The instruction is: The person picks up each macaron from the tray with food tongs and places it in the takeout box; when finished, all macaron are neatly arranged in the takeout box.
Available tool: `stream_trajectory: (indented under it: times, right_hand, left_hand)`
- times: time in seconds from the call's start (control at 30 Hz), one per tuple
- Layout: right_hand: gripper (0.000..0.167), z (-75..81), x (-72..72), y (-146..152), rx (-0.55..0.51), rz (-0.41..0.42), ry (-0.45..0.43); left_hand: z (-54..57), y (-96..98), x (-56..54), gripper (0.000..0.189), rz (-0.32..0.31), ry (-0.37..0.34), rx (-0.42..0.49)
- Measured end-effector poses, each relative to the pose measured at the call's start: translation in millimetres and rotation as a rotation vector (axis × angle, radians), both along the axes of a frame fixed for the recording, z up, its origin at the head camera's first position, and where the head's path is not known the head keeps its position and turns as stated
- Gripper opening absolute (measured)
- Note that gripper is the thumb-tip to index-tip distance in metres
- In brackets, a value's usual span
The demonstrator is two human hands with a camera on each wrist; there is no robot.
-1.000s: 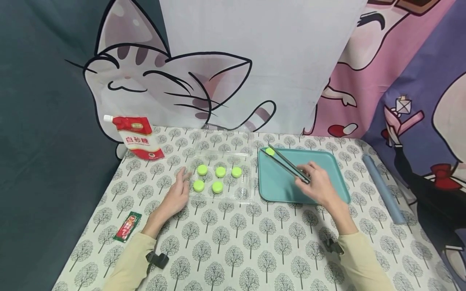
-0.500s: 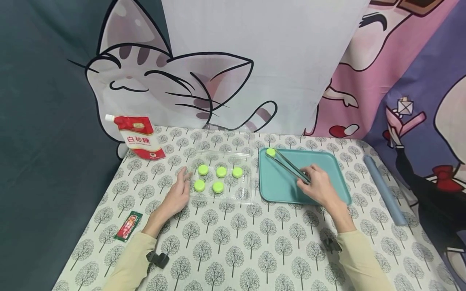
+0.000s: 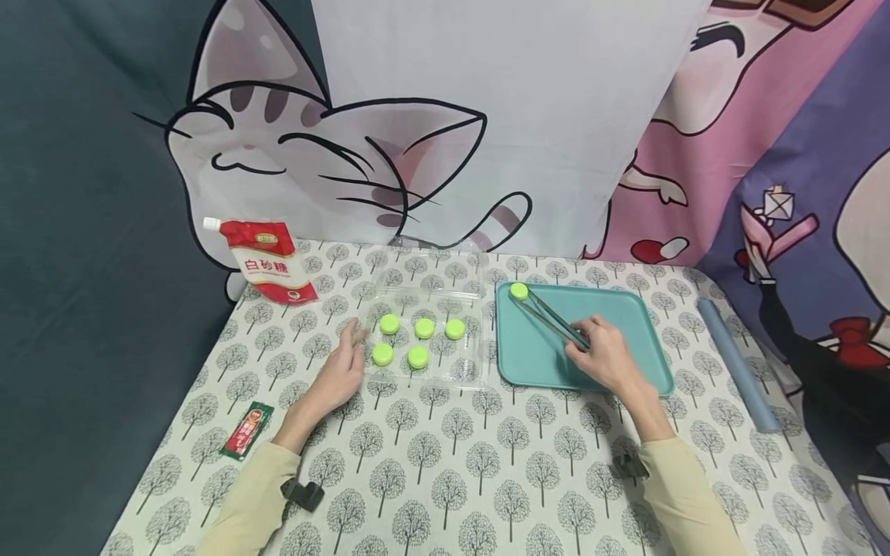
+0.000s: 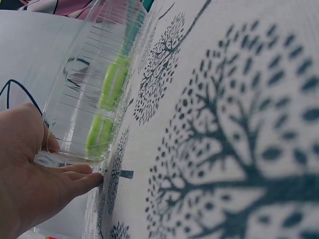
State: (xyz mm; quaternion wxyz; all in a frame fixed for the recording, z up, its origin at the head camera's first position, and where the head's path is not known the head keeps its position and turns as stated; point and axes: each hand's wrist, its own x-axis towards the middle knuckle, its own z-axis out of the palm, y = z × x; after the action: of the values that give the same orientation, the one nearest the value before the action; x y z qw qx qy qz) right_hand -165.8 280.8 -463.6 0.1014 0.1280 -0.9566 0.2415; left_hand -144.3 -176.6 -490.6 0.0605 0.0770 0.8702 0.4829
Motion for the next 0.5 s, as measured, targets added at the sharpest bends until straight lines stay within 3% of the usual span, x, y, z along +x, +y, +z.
stream_trajectory:
  times: [0.5]
  right_hand:
    - [0.034,3.9,10.5,6.0,-0.029,0.014,0.113]
  left_hand:
    - [1.0,-0.2,-0.2,0.061,-0.009,-0.007,-0.010]
